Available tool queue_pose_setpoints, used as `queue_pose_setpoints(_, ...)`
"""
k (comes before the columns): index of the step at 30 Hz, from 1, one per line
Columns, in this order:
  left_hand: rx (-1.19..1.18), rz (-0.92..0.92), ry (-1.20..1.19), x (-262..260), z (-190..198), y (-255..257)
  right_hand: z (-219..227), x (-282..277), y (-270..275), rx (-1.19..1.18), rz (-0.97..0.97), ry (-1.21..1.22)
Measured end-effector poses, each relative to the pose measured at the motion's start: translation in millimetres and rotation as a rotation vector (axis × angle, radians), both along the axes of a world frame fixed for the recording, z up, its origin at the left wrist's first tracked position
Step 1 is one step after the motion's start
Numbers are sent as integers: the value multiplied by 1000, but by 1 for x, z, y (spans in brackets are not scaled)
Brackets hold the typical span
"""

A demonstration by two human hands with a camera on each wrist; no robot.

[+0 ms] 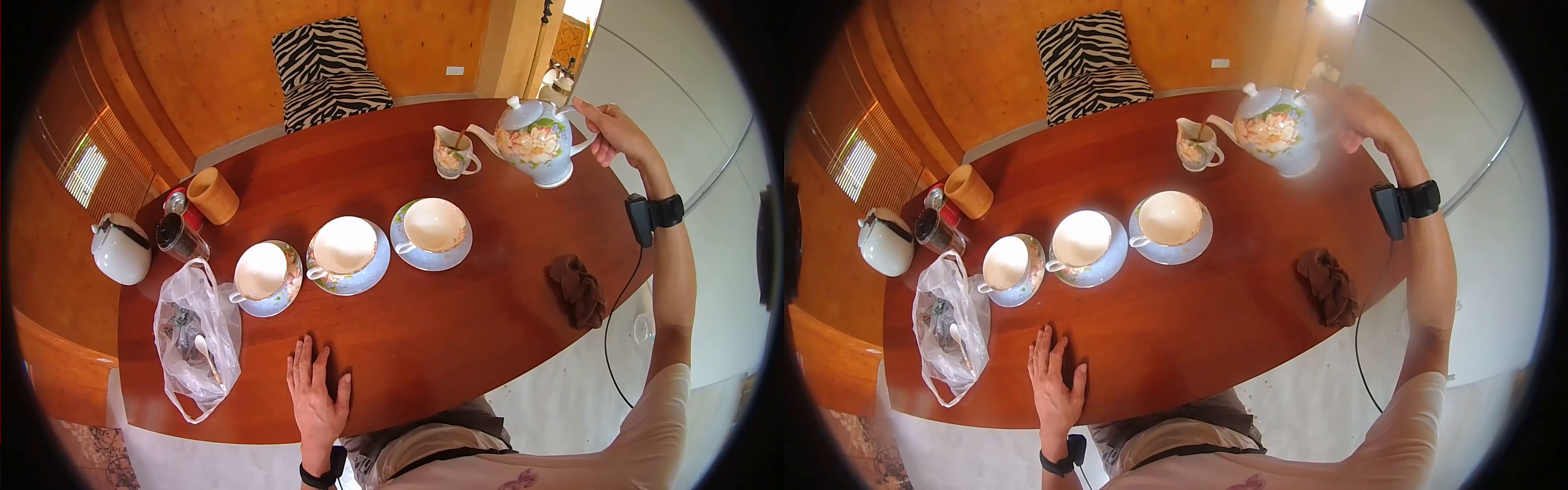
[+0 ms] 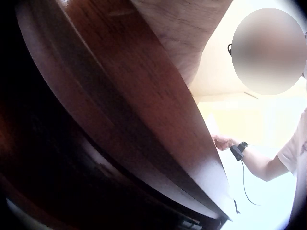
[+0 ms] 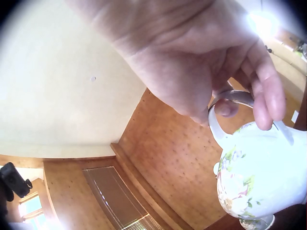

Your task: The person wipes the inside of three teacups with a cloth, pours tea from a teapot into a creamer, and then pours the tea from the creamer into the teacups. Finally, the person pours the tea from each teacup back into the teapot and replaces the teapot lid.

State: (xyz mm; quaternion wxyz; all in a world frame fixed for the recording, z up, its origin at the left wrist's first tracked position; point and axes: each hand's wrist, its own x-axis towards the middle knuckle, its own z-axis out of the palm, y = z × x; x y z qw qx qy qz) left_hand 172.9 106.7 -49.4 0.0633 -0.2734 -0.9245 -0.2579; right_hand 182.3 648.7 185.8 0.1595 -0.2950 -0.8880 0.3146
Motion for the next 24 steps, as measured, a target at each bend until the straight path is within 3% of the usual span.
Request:
queue_pose_setpoints(7,3,0,-2,0,-1,-1,0,-2,7,46,-25,-83)
queue_pose_setpoints(24,8,-4,0,0,-2,-1,1,-5,0,36,10,-30)
